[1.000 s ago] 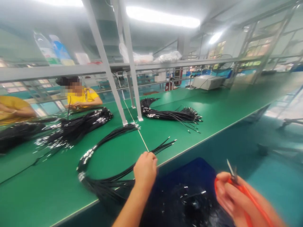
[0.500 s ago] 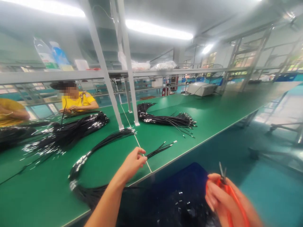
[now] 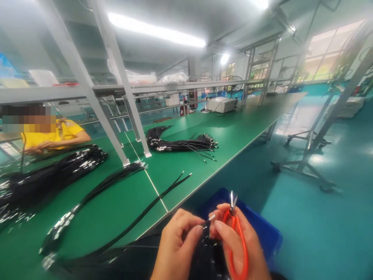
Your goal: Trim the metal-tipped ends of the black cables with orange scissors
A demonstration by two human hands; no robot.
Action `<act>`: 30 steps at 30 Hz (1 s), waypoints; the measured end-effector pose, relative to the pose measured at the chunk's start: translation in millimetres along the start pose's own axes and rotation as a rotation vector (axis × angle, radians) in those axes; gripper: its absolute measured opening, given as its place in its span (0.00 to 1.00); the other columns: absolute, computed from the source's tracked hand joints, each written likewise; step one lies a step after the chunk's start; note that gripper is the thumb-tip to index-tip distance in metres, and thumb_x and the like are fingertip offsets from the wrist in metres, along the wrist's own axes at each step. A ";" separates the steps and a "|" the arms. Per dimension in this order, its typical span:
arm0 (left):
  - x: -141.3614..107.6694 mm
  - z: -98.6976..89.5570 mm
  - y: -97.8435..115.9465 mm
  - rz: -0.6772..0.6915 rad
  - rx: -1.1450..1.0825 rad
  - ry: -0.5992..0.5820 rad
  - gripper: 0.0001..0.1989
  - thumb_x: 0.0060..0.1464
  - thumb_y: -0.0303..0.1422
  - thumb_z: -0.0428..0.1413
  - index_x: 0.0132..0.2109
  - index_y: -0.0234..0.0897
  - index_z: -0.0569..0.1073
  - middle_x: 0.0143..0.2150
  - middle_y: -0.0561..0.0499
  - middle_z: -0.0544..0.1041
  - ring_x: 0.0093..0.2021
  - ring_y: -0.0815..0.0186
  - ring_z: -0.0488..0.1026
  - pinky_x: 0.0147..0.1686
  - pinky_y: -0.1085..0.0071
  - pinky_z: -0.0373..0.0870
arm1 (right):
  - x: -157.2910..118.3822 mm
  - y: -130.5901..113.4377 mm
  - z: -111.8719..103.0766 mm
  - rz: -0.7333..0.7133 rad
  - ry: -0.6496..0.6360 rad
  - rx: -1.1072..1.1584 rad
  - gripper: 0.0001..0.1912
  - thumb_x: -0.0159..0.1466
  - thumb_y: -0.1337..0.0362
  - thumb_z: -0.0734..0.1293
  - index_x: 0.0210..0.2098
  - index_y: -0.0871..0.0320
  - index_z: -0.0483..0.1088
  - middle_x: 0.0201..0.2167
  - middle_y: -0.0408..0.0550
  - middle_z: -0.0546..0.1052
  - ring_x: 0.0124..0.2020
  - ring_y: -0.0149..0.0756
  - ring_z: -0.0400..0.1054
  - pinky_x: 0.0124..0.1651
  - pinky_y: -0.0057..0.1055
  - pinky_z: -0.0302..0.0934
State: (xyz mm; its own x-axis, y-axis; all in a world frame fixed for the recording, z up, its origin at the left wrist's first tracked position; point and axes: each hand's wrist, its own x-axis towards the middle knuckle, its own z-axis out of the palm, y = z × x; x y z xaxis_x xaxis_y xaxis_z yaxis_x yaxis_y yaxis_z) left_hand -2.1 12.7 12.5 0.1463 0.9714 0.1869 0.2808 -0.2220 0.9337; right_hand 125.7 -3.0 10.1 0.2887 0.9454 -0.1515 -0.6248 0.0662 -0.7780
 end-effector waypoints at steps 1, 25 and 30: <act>-2.6 0.3 -2.3 -0.020 -0.025 0.017 0.08 0.54 0.35 0.54 0.32 0.39 0.77 0.28 0.52 0.71 0.29 0.65 0.68 0.31 0.72 0.64 | -0.9 0.9 2.2 -0.007 -0.004 0.032 0.14 0.48 0.65 0.75 0.34 0.56 0.71 0.27 0.43 0.77 0.25 0.32 0.67 0.31 0.27 0.63; -10.2 12.9 -6.1 -0.251 -0.489 -0.026 0.15 0.50 0.46 0.58 0.33 0.39 0.69 0.26 0.55 0.71 0.27 0.68 0.67 0.29 0.73 0.66 | -4.8 12.8 9.1 0.251 -0.057 0.200 0.09 0.49 0.64 0.73 0.30 0.56 0.71 0.20 0.42 0.73 0.22 0.34 0.65 0.26 0.29 0.63; -7.4 17.2 8.3 -0.141 -0.197 0.171 0.10 0.50 0.40 0.59 0.30 0.39 0.71 0.26 0.54 0.71 0.27 0.65 0.69 0.28 0.72 0.66 | -10.5 8.7 19.6 0.131 -0.045 0.094 0.11 0.46 0.67 0.76 0.27 0.55 0.71 0.24 0.40 0.72 0.26 0.33 0.66 0.29 0.27 0.64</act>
State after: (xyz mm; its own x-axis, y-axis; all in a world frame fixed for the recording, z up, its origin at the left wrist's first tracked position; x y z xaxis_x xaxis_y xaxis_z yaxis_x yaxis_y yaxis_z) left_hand 15.4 2.2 13.7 -0.0473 0.9954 0.0839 0.0948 -0.0792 0.9923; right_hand 103.0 -6.1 16.9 0.1690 0.9612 -0.2182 -0.7209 -0.0304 -0.6924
